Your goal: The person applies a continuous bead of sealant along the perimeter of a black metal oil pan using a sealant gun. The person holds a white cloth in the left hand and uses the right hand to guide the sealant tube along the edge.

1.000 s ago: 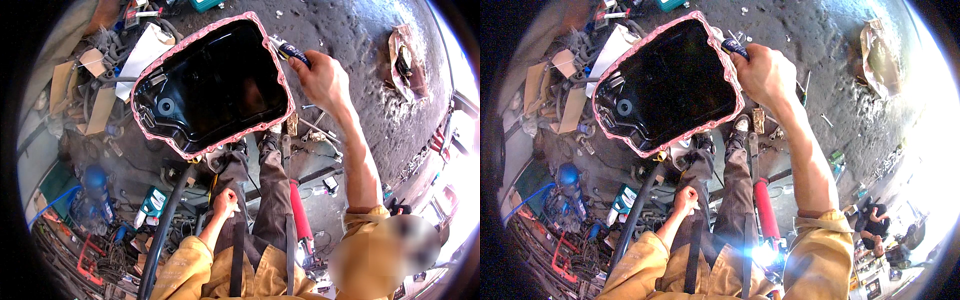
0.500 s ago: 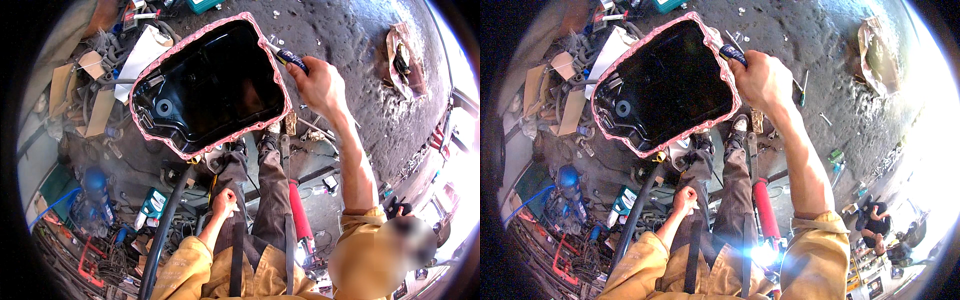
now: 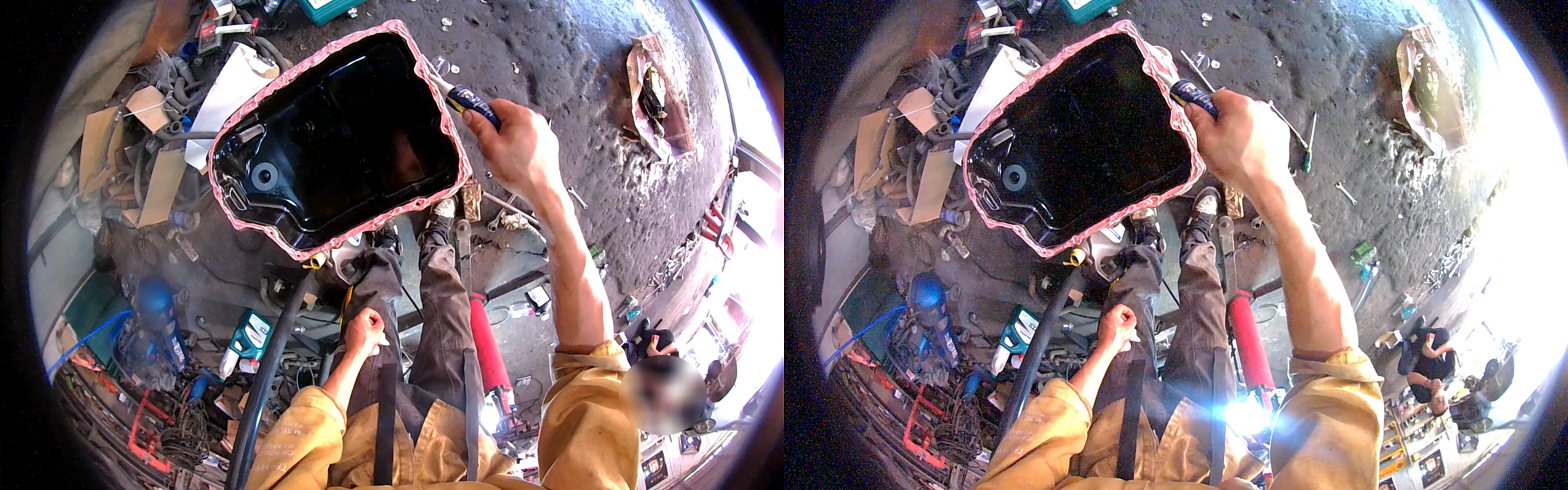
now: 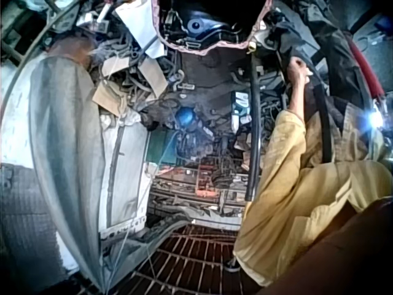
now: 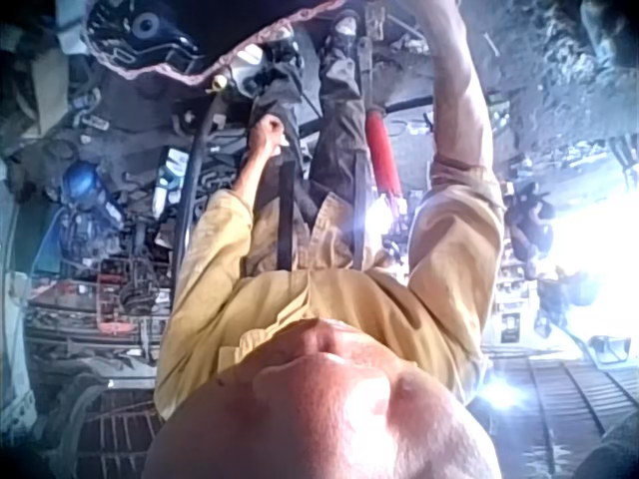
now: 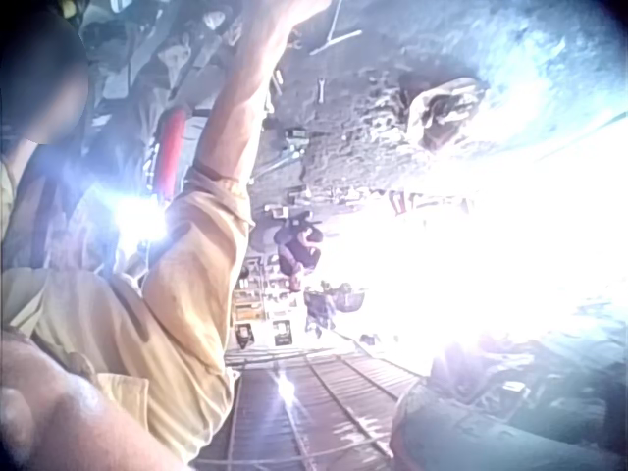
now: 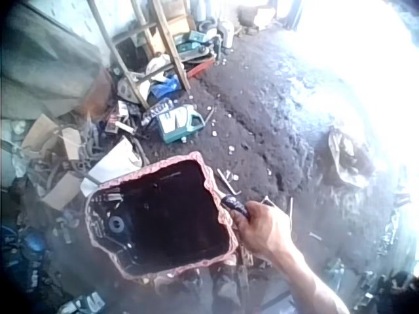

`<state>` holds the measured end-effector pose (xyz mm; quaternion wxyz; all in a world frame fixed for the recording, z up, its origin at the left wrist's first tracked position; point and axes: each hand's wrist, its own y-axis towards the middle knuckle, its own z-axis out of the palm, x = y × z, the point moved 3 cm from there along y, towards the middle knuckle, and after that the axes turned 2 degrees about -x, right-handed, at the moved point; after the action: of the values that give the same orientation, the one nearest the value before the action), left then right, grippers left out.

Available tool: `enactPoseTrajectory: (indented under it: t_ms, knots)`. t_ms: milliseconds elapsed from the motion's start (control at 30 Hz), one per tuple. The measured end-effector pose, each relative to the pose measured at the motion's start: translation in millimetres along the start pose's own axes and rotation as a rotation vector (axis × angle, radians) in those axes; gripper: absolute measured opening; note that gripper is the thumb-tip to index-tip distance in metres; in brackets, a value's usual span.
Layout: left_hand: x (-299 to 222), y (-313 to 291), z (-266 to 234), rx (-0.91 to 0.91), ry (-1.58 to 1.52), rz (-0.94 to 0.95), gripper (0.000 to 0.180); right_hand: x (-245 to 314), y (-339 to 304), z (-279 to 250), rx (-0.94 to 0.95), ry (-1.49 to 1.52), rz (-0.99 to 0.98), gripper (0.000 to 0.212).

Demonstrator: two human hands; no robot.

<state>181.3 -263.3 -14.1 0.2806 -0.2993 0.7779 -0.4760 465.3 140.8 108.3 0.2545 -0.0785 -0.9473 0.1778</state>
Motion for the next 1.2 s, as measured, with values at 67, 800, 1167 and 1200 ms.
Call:
enactPoseTrajectory:
  t_ms: [67,800,1167,1200]
  knots:
    - [-1,-1,-1,0.014,0.012,-0.010,0.012,1,2,1,-0.008,0.009,-0.027,0.040]
    - [-3,-1,-2,-0.045,-0.068,0.022,0.010,12,4,0,-0.024,-0.028,-0.018,0.037]
    - [4,3,0,0.008,-0.038,-0.003,0.011,12,2,0,-0.079,-0.097,-0.043,0.038]
    - [6,4,1,0.010,-0.042,-0.006,0.011,13,1,0,-0.090,-0.112,-0.052,0.038]
